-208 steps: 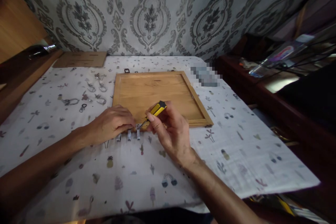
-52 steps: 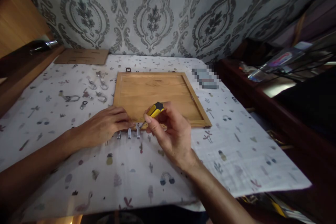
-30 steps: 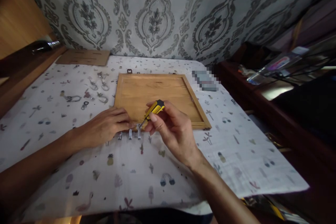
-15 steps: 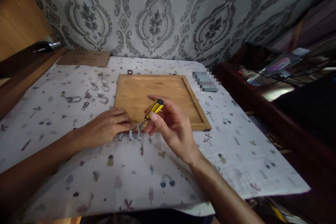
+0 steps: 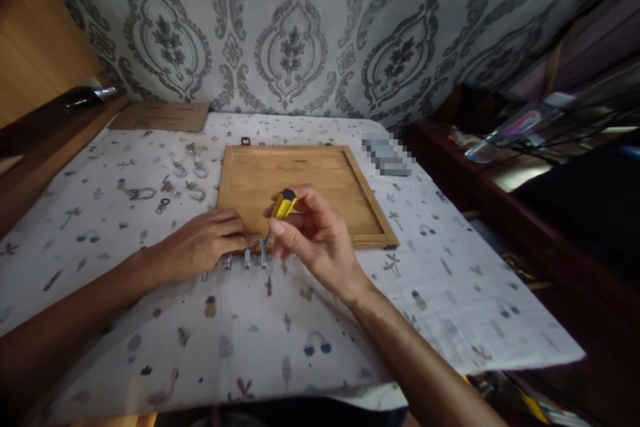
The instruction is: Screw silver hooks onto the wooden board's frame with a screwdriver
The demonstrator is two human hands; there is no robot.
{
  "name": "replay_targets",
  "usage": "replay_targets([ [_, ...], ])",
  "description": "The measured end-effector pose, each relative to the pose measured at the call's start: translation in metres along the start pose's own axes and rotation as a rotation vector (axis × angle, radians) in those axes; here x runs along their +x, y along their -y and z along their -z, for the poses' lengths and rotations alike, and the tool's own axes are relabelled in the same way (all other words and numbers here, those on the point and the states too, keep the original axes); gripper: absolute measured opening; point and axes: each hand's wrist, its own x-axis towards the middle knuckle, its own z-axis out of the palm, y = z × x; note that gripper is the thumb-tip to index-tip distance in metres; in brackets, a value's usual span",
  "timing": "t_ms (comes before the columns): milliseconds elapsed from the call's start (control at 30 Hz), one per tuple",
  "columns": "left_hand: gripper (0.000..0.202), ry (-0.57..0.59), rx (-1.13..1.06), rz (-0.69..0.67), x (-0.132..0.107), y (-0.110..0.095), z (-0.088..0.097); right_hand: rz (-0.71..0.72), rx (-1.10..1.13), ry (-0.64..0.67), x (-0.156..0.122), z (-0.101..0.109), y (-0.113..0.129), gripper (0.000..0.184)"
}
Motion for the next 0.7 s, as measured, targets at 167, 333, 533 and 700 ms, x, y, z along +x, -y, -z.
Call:
replay_targets([
  [167,0.027,0.023,0.002,-0.003,0.0018,-0.0023,0.0050,-0.022,-0.006,0.031,0.0018,0.0017,0.0005,0.034],
  [333,0.026,-0.003,-0.009,-0.010,0.0023,-0.0023,0.0032,-0.012,-0.050,-0.038,0.0047,0.0020,0.0012,0.037],
  [533,0.028,0.022,0.009,-0.004,0.0018,-0.0017,0.0039,-0.015,0.040,-0.070,0.0030,0.0020,-0.0042,0.040],
  [700,0.028,0.033,0.006,-0.001,0.0003,-0.0008,0.0039,-0.019,0.037,-0.012,0.0003,0.0054,-0.0053,0.037],
])
